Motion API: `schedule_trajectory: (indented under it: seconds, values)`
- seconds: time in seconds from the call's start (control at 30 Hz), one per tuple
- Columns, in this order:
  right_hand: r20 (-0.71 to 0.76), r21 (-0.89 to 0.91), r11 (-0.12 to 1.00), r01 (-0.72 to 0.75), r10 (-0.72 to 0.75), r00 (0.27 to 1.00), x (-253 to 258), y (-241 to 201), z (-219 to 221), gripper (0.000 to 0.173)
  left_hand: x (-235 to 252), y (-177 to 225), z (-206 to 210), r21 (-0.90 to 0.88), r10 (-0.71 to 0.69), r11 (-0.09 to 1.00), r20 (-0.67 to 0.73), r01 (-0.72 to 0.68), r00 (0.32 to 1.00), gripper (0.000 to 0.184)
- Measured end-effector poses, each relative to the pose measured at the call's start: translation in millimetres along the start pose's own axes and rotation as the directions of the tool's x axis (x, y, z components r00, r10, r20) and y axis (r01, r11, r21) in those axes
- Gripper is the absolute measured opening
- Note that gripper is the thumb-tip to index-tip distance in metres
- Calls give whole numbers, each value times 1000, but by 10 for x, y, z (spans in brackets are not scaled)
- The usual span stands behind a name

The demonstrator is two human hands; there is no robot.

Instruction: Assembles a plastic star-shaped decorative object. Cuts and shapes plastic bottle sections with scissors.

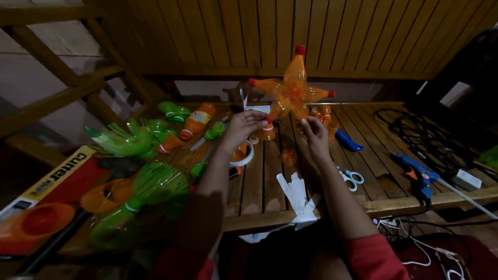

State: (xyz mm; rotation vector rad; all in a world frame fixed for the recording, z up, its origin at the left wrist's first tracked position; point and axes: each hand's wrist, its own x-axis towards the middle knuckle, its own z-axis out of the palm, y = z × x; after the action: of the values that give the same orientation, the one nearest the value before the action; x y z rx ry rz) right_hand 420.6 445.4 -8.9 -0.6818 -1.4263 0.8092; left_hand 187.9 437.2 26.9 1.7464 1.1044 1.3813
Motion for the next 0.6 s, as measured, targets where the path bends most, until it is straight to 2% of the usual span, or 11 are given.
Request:
schedule_trajectory:
  seconds: [0.6]
  values:
    - [-22, 7, 1000, -16, 17, 1000, 14, 9, -19, 20, 2, -12, -10, -20, -3, 1000, -3, 3, 1000, 22]
